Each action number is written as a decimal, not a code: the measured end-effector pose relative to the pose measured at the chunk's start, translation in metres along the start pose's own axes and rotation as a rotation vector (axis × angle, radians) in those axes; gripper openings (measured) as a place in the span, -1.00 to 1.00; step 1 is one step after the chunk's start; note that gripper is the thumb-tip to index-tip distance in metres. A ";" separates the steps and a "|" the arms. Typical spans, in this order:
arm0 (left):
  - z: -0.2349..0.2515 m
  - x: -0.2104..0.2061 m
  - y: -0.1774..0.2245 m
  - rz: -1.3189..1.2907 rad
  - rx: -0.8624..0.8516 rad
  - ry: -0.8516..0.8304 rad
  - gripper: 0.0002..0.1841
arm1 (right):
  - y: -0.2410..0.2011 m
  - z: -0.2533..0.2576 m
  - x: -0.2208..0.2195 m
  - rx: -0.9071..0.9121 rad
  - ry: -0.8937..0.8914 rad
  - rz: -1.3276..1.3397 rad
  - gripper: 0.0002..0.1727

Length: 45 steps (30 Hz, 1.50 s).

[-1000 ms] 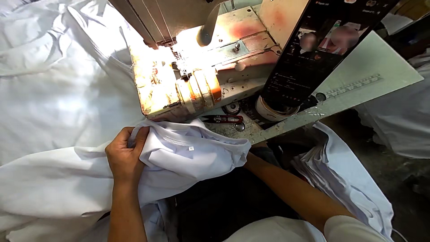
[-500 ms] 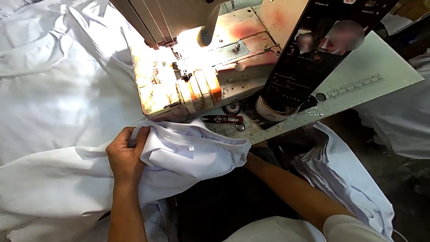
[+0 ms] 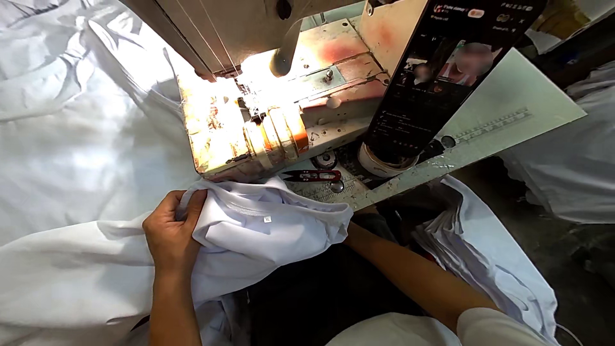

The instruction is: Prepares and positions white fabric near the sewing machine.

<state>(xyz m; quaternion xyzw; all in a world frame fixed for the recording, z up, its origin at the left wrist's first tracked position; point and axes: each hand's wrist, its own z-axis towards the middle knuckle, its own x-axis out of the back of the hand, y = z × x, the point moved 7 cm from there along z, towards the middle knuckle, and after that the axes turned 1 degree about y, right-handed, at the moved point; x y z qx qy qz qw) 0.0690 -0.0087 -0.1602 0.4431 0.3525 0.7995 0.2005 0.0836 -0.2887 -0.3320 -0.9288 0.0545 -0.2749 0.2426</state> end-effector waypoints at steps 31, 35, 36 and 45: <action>0.000 0.001 0.000 -0.002 -0.007 0.007 -0.71 | 0.001 -0.001 0.006 -0.040 0.018 0.079 -0.44; 0.000 0.000 0.001 -0.013 -0.007 0.007 -0.73 | -0.004 -0.009 0.009 -0.007 0.001 0.048 -0.44; 0.000 0.000 0.001 -0.013 -0.008 0.007 -0.73 | -0.006 -0.011 0.011 -0.033 -0.017 0.066 -0.45; 0.000 0.001 0.001 0.001 -0.008 0.005 -0.71 | -0.011 -0.023 0.017 -0.021 -0.011 0.079 -0.43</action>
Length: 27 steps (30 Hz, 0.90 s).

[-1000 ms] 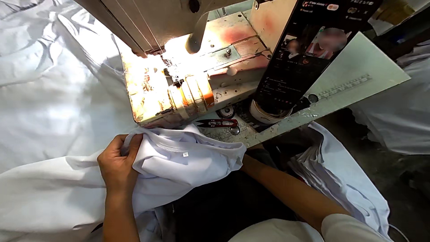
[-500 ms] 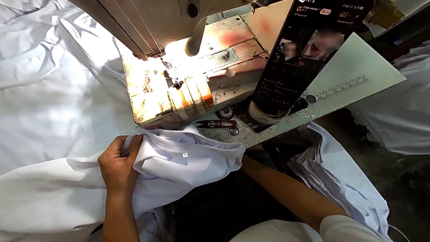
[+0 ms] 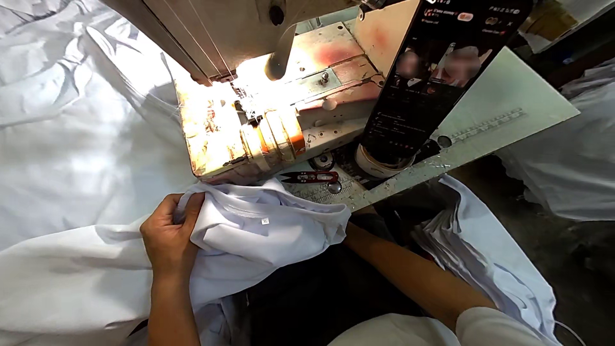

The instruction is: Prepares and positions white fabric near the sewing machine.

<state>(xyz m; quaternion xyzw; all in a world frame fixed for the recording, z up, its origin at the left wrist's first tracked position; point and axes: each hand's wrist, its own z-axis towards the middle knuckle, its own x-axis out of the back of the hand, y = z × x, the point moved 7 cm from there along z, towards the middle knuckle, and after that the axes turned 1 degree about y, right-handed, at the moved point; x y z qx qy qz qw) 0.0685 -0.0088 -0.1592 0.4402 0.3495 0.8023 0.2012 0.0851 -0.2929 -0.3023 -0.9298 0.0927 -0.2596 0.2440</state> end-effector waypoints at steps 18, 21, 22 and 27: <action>0.000 0.000 -0.001 0.006 -0.002 0.000 -0.72 | 0.012 0.030 -0.016 0.019 0.005 -0.056 -0.45; 0.000 0.000 0.000 -0.002 -0.007 -0.001 -0.72 | 0.011 0.023 -0.010 -0.060 0.034 0.086 -0.50; 0.000 0.000 0.000 -0.002 -0.009 0.001 -0.72 | 0.013 0.028 -0.013 -0.049 0.051 0.089 -0.50; 0.000 0.000 -0.001 -0.009 -0.005 -0.004 -0.71 | 0.016 0.030 -0.013 -0.062 0.087 0.280 -0.54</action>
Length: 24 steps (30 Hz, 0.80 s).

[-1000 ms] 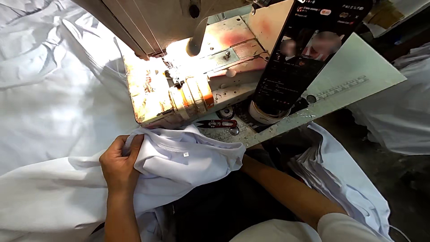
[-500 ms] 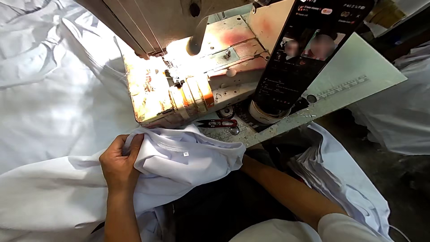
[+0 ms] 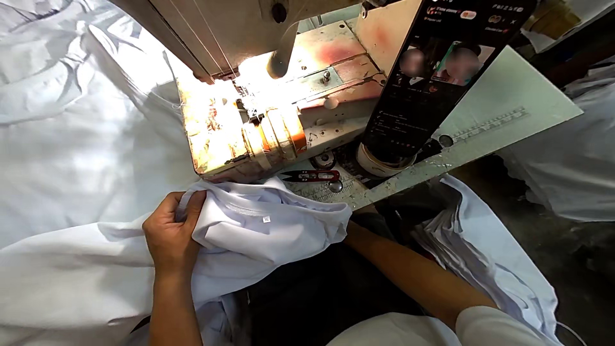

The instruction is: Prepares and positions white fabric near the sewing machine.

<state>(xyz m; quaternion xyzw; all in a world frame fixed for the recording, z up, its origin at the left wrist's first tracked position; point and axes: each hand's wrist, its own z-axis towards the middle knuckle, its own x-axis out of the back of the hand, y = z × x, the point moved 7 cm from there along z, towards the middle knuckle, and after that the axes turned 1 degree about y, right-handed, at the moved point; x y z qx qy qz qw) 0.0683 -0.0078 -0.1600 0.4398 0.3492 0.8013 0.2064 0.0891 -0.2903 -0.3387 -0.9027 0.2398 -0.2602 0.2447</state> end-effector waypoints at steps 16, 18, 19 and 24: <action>0.000 0.000 0.000 0.019 -0.005 0.010 -0.72 | 0.001 -0.001 0.002 -0.043 -0.005 0.022 -0.53; 0.000 0.000 0.000 0.020 -0.005 0.010 -0.72 | 0.002 0.004 -0.001 0.033 -0.018 -0.159 -0.49; 0.000 0.000 0.000 0.016 -0.006 0.008 -0.72 | 0.001 0.003 -0.001 0.078 -0.041 -0.270 -0.44; 0.000 -0.001 -0.001 -0.001 -0.012 0.003 -0.73 | -0.008 -0.009 0.003 0.109 -0.060 -0.344 -0.46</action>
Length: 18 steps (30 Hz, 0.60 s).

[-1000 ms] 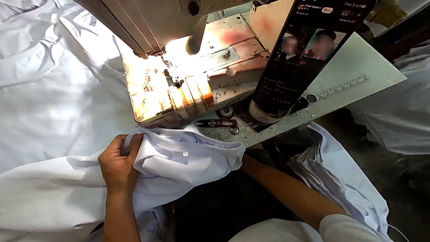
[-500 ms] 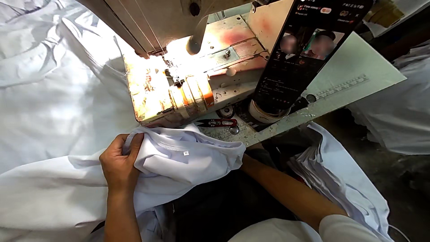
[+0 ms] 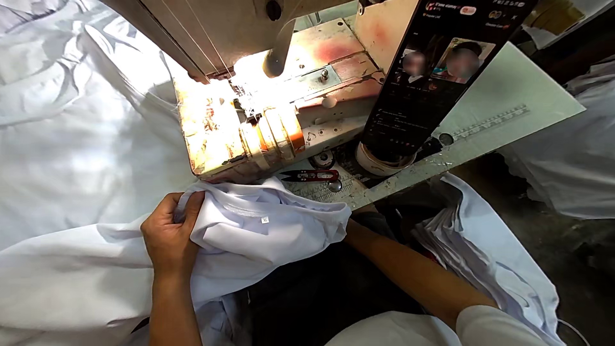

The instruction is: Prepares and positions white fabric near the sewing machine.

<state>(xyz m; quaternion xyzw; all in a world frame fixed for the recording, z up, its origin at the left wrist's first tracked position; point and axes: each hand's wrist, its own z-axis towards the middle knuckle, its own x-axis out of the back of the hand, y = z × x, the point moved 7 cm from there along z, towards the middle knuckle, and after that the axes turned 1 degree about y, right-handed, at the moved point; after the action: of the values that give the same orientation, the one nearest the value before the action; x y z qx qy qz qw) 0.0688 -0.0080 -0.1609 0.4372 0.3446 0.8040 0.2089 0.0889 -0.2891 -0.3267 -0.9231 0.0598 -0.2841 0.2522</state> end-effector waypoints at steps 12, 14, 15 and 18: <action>0.000 0.001 -0.001 0.004 0.002 0.005 -0.74 | -0.007 -0.010 0.006 -0.058 -0.047 0.053 -0.43; 0.000 0.001 -0.001 0.001 0.003 0.008 -0.74 | -0.006 -0.008 0.003 -0.049 -0.055 0.031 -0.42; 0.000 0.001 -0.001 0.002 0.004 0.008 -0.74 | -0.007 -0.008 0.004 -0.041 -0.062 0.000 -0.41; 0.000 0.001 -0.001 0.006 0.002 0.004 -0.74 | -0.007 -0.004 0.002 -0.026 -0.068 -0.038 -0.43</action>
<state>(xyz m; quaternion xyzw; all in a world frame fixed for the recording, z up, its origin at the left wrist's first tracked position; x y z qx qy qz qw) 0.0682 -0.0071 -0.1613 0.4370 0.3446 0.8050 0.2055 0.0878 -0.2852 -0.3194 -0.9365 0.0373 -0.2562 0.2365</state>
